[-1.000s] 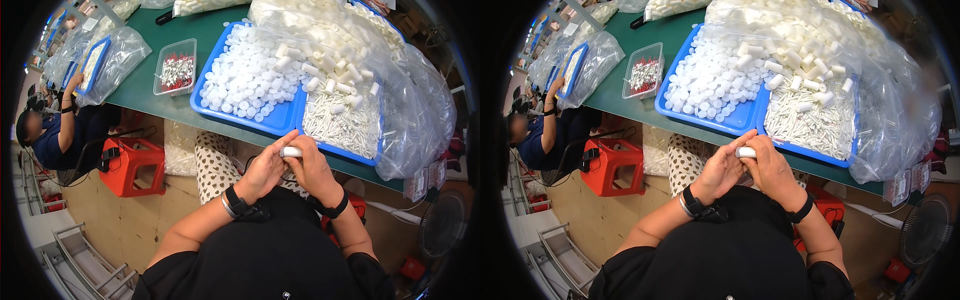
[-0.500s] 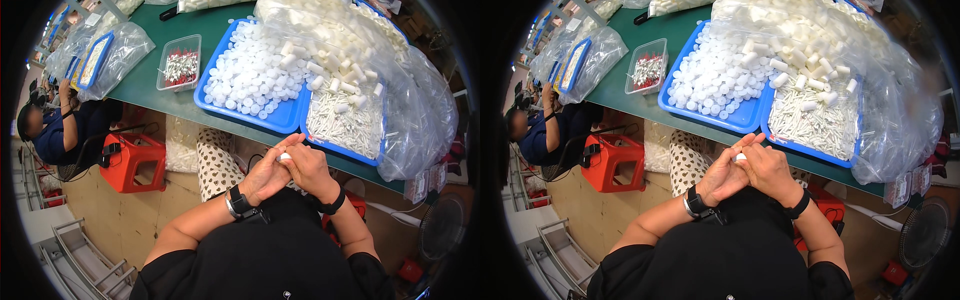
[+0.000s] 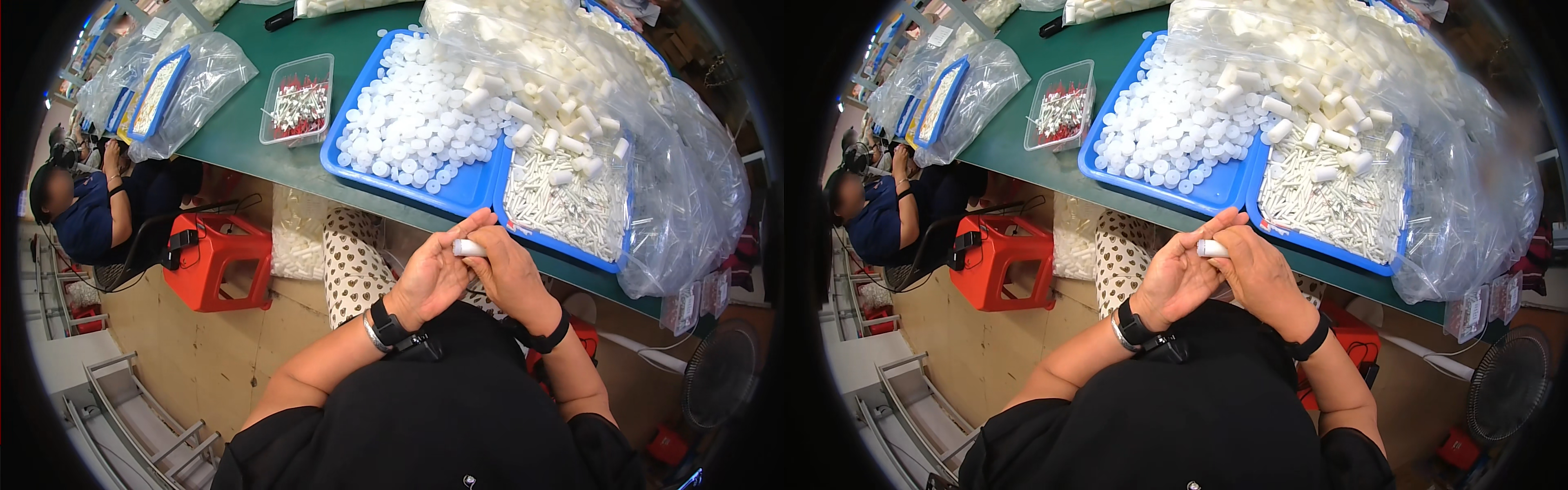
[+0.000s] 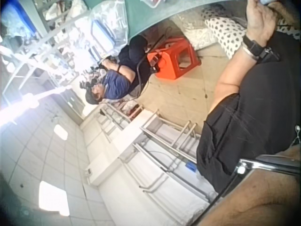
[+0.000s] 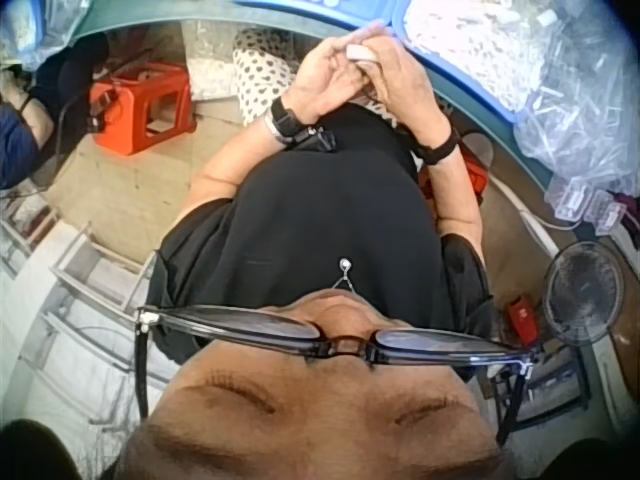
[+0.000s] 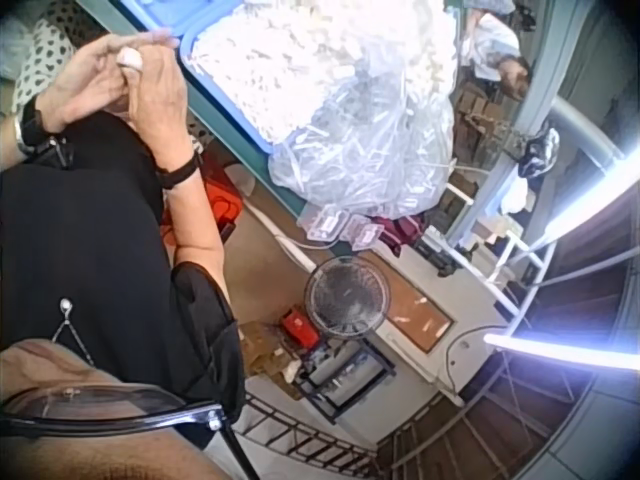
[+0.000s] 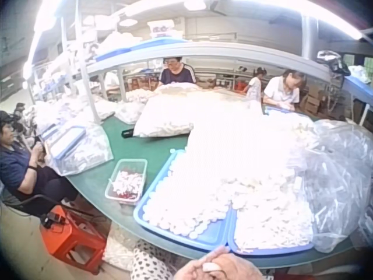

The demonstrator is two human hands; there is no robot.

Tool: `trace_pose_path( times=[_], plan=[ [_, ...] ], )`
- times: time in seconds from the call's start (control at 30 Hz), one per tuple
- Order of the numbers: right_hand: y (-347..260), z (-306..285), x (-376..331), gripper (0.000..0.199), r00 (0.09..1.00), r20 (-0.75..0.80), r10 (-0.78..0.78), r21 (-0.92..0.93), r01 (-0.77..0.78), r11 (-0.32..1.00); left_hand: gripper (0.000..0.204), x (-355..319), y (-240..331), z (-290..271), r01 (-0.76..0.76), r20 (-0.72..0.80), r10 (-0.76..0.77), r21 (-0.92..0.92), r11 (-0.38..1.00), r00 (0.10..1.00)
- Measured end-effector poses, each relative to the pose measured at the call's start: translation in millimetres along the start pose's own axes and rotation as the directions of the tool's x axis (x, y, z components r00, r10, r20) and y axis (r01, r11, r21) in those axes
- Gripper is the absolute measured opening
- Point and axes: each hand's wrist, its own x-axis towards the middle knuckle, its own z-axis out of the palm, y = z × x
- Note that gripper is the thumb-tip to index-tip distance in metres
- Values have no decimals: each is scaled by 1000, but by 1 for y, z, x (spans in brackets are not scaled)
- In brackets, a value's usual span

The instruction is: The person sits at a green workbench and repeatedly assembles small white plastic components. They pick a cylindrical piece and a cap from blue trays, fit them together by hand, and place the finished unit into a clear plastic bag.

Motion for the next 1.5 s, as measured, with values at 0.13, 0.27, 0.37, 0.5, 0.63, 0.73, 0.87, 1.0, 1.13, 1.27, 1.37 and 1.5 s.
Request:
trace_pose_path(
  times=[0.13, 0.27, 0.37, 0.5, 0.63, 0.73, 0.87, 1.0, 1.13, 1.27, 1.37, 1.5],
  plan=[
    [5, -2, -5, 29, 991, 71, -110, -20, 111, 994, 52, -4, -9, 0, -11, -15, 10, -21, 1000, 1000],
    [4, 0, -6, 31, 992, 11, -124, -47, 125, 991, 49, -2, -13, 2, -24, -6, 24, -38, 999, 1000],
    [-1, 7, -3, 31, 996, -71, -60, -20, 59, 998, 49, 6, -6, 4, -51, -38, 52, 33, 998, 998],
    [-7, 7, 2, 27, 993, -114, 26, 17, -25, 1000, 51, 5, -1, 4, -56, 7, 56, 86, 995, 998],
    [-6, 4, 3, 21, 995, -99, -32, -87, 23, 996, 52, 1, -7, 5, -73, 36, 68, 162, 984, 997],
    [-16, 5, 6, 21, 996, -77, -35, -182, 20, 983, 54, 0, -11, 7, -69, 12, 68, 148, 987, 998],
    [-19, 9, 7, 17, 994, -98, 38, -165, -54, 985, 57, 2, -7, 6, -70, 15, 69, 170, 983, 998],
    [-17, 13, 6, 15, 981, -141, 136, -7, -138, 990, 62, 3, -3, 8, -76, 27, 72, 210, 975, 997],
    [-17, 17, 3, 16, 977, -121, 175, 22, -173, 985, 66, 0, -10, 3, -126, 44, 119, 410, 903, 992],
    [-14, 26, -2, 20, 948, -84, 307, 241, -279, 929, 71, -2, -9, 0, -75, -3, 89, 496, 865, 996],
    [-9, 19, -3, 31, 834, 200, 514, 608, -517, 602, 71, -6, -2, 6, 7, -57, 25, 504, 864, 998],
    [-9, 7, 2, 45, 675, 572, 467, 762, -647, 2, 68, -10, 7, 8, 18, -74, 18, 455, 890, 997]
  ],
)
